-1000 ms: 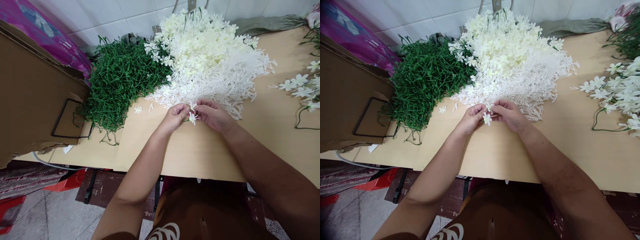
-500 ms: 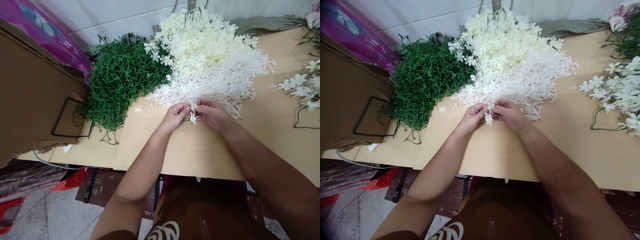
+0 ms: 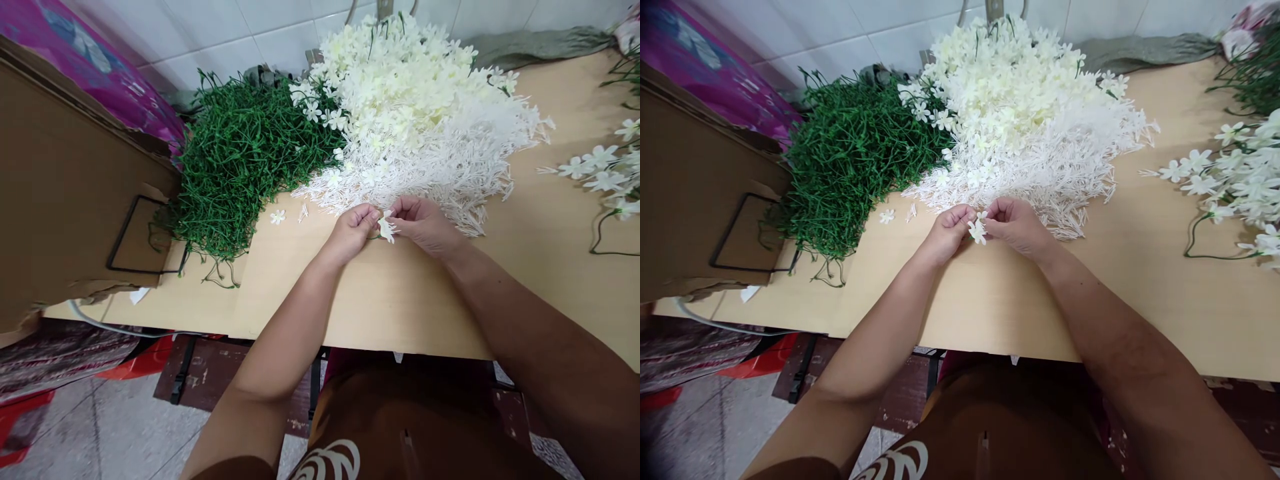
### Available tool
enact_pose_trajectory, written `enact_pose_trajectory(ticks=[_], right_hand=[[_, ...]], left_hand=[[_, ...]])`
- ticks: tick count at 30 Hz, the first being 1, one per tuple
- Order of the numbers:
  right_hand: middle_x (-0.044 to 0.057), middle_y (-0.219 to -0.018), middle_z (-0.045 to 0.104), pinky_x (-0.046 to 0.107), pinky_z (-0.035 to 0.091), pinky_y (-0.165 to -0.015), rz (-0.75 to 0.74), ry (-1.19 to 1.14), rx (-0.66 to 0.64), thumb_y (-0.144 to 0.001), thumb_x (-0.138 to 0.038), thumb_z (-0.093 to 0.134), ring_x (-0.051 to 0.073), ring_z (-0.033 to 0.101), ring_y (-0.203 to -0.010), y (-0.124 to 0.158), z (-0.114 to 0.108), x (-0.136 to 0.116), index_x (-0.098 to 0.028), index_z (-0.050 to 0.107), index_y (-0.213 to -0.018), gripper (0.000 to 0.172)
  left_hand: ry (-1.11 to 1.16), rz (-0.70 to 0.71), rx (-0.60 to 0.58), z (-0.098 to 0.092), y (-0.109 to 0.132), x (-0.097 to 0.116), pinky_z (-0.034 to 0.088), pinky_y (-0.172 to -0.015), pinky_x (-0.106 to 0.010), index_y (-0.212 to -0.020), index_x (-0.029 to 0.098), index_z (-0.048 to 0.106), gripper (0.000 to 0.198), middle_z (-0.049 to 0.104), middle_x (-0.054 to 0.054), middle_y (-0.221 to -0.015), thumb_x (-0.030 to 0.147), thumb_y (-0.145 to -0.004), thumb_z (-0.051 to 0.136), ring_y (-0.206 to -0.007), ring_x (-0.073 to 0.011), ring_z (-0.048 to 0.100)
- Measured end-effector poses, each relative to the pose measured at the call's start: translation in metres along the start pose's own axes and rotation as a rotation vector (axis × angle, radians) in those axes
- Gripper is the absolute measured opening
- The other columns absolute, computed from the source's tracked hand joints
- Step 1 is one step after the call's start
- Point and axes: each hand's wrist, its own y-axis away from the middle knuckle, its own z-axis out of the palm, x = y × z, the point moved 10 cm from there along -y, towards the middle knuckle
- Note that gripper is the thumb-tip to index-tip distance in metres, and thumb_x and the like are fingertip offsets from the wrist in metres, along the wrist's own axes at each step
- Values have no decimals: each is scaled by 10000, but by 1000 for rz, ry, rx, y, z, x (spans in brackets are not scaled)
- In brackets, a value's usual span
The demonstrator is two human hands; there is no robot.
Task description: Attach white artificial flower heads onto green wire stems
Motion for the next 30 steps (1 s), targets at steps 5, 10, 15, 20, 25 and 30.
enact_pose_trajectory(ticks=[5, 10, 15, 20, 25, 30], right_hand=[[-19, -604, 626, 239, 443, -527, -44, 43, 41, -482, -381, 932, 105, 565, -555, -1, -1, 2, -182, 583, -633, 429], [-32, -567, 620, 228, 415, -508, -43, 27, 81, -484, -356, 921, 93, 535, -539, -2, -1, 5, -189, 583, -603, 396], [-42, -569, 630, 239, 456, -549, -15, -74, 61, -470, -287, 909, 95, 568, -542, -4, -3, 5, -190, 581, -591, 363], [-40, -589, 632, 250, 485, -594, 53, -181, -5, -482, -243, 908, 100, 591, -570, -5, -2, 8, -188, 586, -600, 347], [-54, -542, 610, 226, 459, -572, 46, -157, -11, -467, -218, 915, 76, 552, -531, -5, 0, 6, -183, 587, -581, 349], [-59, -534, 607, 203, 427, -522, 45, -129, 41, -434, -249, 932, 64, 529, -512, -3, -2, 9, -180, 597, -579, 371]], left_hand=[[4, -16, -9, 1, -1, -2, 350, -556, -189, -591, 156, 484, 396, 472, 55, -516, 390, -809, 717, -515, -60, 407], [41, -39, 9, 1, 0, -2, 326, -522, -196, -568, 163, 454, 448, 419, 58, -491, 436, -793, 730, -489, -59, 381], [55, -59, -25, 6, 4, 0, 260, -466, -207, -563, 162, 461, 503, 404, 47, -509, 543, -775, 712, -471, -51, 332], [56, -73, -67, 8, 7, 0, 232, -456, -222, -615, 160, 529, 458, 417, 37, -527, 551, -775, 705, -475, -57, 321], [12, 26, -113, 10, 5, 4, 225, -485, -223, -628, 170, 483, 544, 388, 53, -530, 662, -704, 702, -500, -58, 313], [-38, 94, -150, 13, 4, 6, 237, -509, -221, -621, 177, 427, 615, 362, 71, -533, 746, -681, 651, -506, -51, 285]])
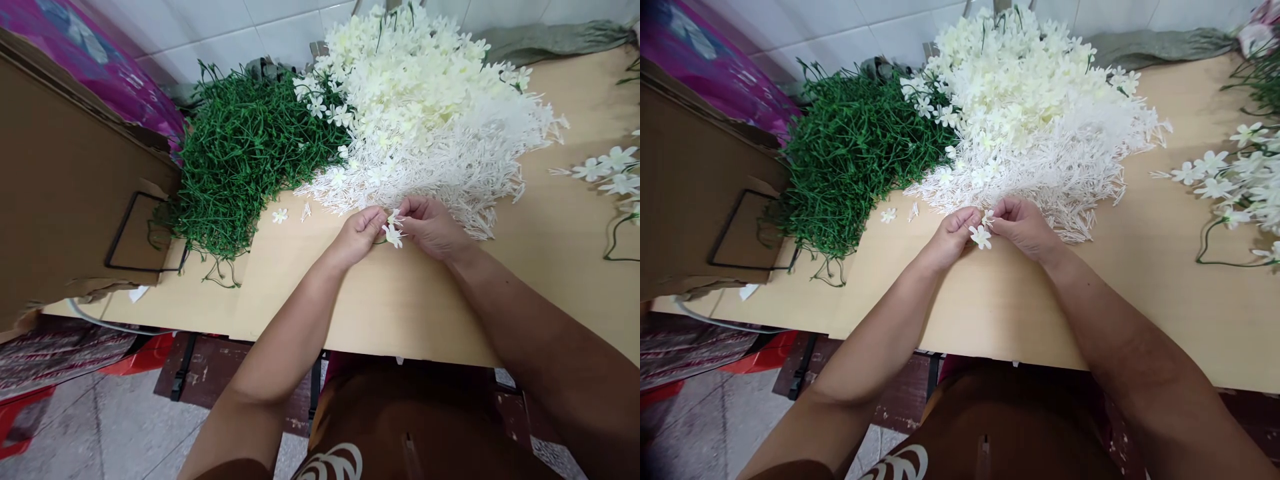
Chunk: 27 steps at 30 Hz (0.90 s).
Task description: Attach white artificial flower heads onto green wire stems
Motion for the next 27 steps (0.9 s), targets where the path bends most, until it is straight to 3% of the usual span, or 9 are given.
enact_pose_trajectory(ticks=[5, 11, 15, 20, 22, 24, 25, 27], right_hand=[[-49, -548, 611, 210, 415, -501, -66, 71, 54, -454, -307, 923, 76, 533, -518, 2, -4, -2, -185, 587, -573, 377], [-45, -564, 613, 223, 435, -535, -52, 141, 45, -503, -257, 862, 88, 549, -540, -1, -6, 1, -187, 572, -589, 310], [-46, -560, 612, 230, 451, -557, -31, 144, 54, -539, -279, 810, 102, 577, -556, 0, -1, 2, -191, 548, -610, 285], [-67, -536, 562, 237, 480, -569, -51, 184, 94, -553, -327, 791, 77, 530, -522, 15, -1, -24, -193, 517, -608, 309], [-47, -584, 600, 259, 508, -585, -110, 207, 158, -560, -315, 766, 98, 570, -563, 31, -16, -53, -197, 522, -629, 279], [-18, -616, 634, 291, 523, -587, -190, 313, 292, -582, -292, 740, 126, 597, -573, 54, -49, -93, -203, 533, -666, 240], [-14, -619, 631, 307, 530, -602, -270, 367, 442, -591, -256, 719, 132, 600, -575, 72, -77, -119, -204, 536, -680, 210], [0, -659, 623, 360, 546, -667, -494, 433, 865, -602, -180, 662, 151, 613, -615, 127, -145, -171, -204, 552, -722, 165]], left_hand=[[-88, 31, 28, -2, 0, 0, 262, -527, -229, -612, 184, 417, 621, 361, 59, -557, 773, -716, 582, -542, -68, 313], [-132, 18, 52, -3, -1, -3, 287, -530, -235, -599, 184, 422, 571, 366, 54, -544, 707, -777, 567, -544, -73, 351], [-91, 16, 76, -6, 0, -1, 273, -503, -223, -606, 175, 450, 579, 412, 45, -549, 715, -737, 612, -543, -74, 352], [-32, -72, 124, -11, 0, -6, 239, -446, -230, -640, 174, 509, 625, 402, 49, -507, 793, -667, 597, -458, -67, 321], [-28, -83, 128, -12, -1, -5, 272, -443, -230, -664, 173, 533, 647, 426, 44, -509, 819, -660, 568, -440, -74, 363], [-36, -73, 115, -10, -2, -4, 287, -443, -228, -668, 171, 542, 644, 435, 42, -519, 815, -672, 557, -436, -73, 382], [-43, -73, 107, -9, -2, -5, 279, -439, -226, -668, 171, 542, 630, 430, 45, -521, 800, -685, 556, -432, -69, 372], [-60, -83, 92, -8, -3, -9, 243, -429, -222, -682, 172, 546, 591, 412, 54, -521, 762, -712, 562, -423, -60, 333]])
